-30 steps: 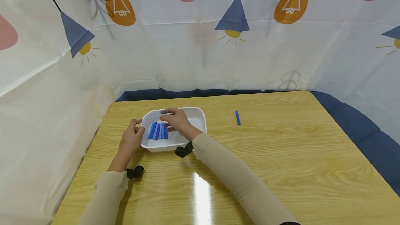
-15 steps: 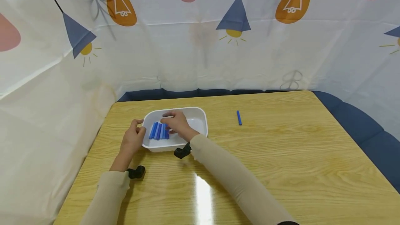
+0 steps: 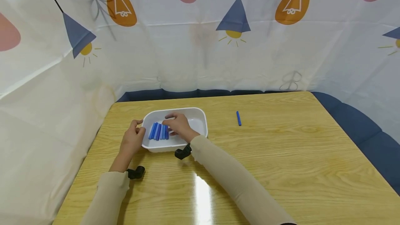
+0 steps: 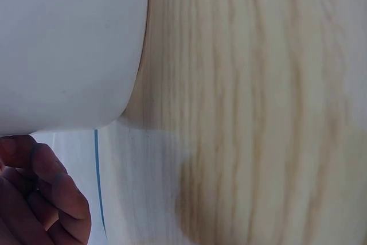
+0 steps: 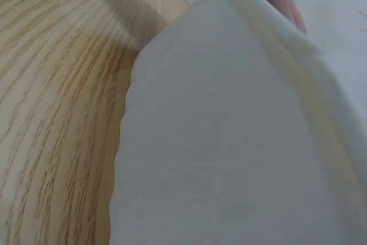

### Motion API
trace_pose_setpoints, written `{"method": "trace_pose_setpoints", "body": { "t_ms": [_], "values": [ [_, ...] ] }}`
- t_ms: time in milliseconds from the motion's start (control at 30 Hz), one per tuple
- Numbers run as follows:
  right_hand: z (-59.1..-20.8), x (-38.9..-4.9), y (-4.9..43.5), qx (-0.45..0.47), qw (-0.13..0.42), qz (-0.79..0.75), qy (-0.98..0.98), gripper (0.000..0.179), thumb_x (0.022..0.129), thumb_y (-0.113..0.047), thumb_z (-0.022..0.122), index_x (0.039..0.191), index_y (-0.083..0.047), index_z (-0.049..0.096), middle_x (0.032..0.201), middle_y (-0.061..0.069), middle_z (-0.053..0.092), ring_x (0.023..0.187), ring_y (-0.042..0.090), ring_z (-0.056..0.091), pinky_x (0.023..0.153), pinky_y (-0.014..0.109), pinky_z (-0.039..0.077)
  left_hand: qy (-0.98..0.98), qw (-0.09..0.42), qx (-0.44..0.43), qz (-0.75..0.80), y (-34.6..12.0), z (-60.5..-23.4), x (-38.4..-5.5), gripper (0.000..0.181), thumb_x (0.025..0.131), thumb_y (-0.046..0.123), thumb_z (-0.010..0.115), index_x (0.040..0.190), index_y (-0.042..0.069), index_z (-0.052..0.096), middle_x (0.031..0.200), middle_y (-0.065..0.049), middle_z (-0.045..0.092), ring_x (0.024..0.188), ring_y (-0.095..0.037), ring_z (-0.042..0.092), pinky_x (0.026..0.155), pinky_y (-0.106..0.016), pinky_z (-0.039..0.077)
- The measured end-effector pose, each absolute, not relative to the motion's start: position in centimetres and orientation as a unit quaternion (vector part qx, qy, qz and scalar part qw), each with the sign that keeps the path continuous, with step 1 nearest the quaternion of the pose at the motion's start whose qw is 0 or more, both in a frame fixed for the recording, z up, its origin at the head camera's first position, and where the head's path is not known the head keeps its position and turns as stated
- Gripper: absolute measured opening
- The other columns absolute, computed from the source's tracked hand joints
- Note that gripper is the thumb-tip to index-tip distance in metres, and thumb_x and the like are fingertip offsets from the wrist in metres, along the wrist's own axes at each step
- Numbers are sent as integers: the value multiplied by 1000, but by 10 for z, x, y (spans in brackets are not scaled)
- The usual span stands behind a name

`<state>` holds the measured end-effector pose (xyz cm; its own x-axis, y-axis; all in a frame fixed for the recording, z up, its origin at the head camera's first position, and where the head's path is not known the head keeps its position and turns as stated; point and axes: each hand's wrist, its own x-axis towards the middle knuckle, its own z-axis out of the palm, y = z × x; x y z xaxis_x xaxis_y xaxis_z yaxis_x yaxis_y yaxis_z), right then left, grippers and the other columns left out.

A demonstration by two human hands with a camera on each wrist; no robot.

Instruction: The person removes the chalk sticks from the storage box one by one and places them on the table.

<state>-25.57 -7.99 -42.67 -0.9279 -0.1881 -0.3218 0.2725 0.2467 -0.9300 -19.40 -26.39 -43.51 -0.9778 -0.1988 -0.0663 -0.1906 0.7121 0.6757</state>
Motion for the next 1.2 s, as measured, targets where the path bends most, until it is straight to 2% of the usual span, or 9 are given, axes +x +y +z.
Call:
{"method": "trace_pose_setpoints", "body": {
  "t_ms": [300, 467, 733, 933, 1200],
  "values": [
    [-429, -257, -83, 48, 196, -570, 797, 33, 81, -23, 74, 113, -20, 67, 87, 4, 64, 70, 17, 62, 55, 32, 54, -925, 10, 107, -365, -264, -434, -195, 50, 98, 33, 35, 144, 13, 36, 104, -17, 59, 92, -28, 53, 72, -31, 45],
    [-430, -256, -84, 43, 203, -542, 814, 32, 82, -23, 74, 113, -19, 66, 84, 5, 64, 69, 18, 62, 51, 33, 54, -925, 12, 104, -366, -266, -435, -194, 50, 97, 32, 35, 144, 13, 36, 101, -16, 59, 91, -28, 53, 71, -30, 44],
    [-429, -254, -85, 34, 211, -532, 819, 38, 82, -18, 74, 118, -18, 63, 86, 6, 62, 69, 18, 61, 52, 32, 54, -925, 4, 104, -365, -268, -433, -193, 51, 98, 32, 34, 145, 12, 34, 103, -17, 58, 92, -27, 53, 71, -30, 44],
    [-432, -255, -85, 20, 212, -516, 830, 45, 83, -15, 72, 126, -20, 60, 83, 7, 61, 64, 19, 62, 51, 32, 54, -924, -1, 105, -367, -267, -433, -194, 51, 99, 32, 34, 146, 13, 33, 104, -17, 57, 92, -27, 52, 70, -30, 44],
    [-439, -260, -85, 8, 210, -497, 842, 47, 82, -13, 73, 127, -20, 60, 88, 7, 60, 58, 18, 62, 50, 32, 54, -924, 1, 99, -370, -265, -434, -195, 51, 98, 31, 34, 146, 11, 33, 104, -18, 58, 91, -28, 53, 71, -31, 45]
  ]
}}
